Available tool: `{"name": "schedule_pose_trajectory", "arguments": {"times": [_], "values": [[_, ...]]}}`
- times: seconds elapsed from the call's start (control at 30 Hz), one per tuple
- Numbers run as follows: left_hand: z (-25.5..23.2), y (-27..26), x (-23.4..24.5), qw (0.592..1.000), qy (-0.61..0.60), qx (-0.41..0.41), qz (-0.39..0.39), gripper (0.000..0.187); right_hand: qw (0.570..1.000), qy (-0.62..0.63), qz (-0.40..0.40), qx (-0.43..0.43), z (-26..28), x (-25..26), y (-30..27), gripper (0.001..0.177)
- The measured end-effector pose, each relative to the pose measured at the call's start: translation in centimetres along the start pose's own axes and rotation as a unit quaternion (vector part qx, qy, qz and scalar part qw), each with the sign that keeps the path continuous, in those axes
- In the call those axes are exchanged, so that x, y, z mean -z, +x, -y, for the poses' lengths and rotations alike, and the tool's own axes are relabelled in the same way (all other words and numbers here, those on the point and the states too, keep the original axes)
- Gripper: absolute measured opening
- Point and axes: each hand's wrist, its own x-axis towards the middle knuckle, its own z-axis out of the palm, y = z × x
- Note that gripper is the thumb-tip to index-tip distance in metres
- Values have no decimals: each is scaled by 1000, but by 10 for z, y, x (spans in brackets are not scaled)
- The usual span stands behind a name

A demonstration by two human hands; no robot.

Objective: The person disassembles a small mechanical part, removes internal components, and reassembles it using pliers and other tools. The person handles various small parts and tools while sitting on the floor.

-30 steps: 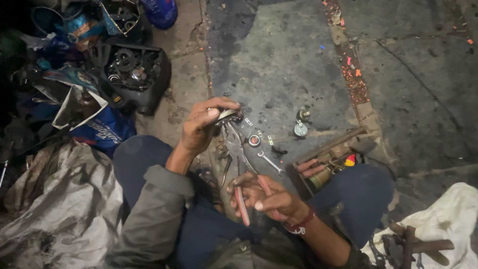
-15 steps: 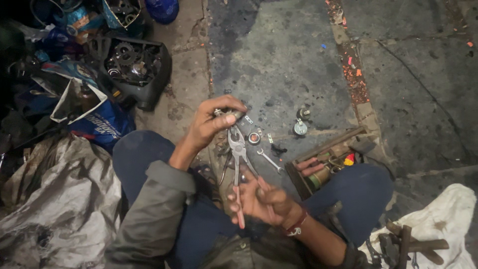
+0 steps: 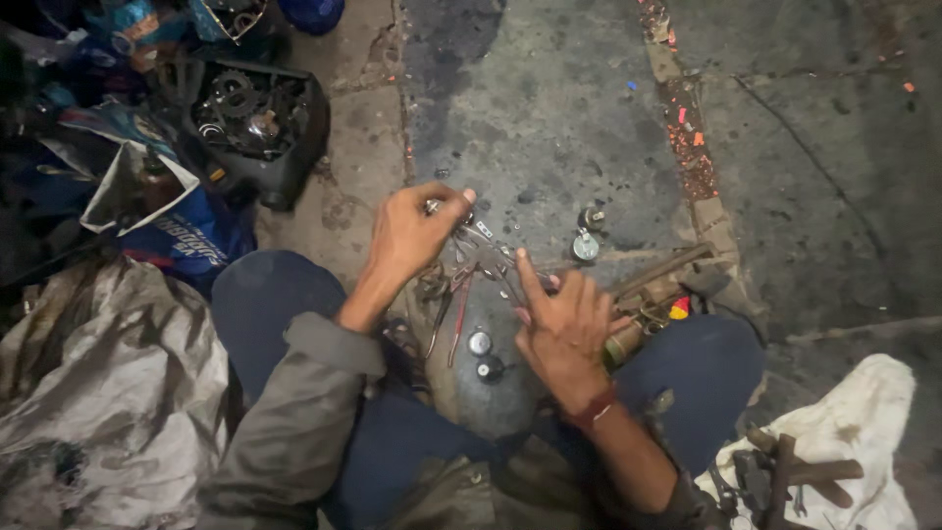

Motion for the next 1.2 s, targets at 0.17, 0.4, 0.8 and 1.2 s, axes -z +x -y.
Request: {"name": "schedule_pose_trajectory", "arguments": {"times": [0.17,0.4,0.8,1.2], "values": [[23,16,-5,956,-264,121,-27,44,969,241,55,-29,0,-36,-9,80],[40,21,-7,796,-567,210,46,40,855,192,472,-97,10,-178,-57,50],[19,14,-5,785,-603,90,111,42,885,194,414,86,24,-222,-60,34],[18,-8,-50,846,-475,121,209,42,894,422,-133,-66,-14,-27,54,26]]}}
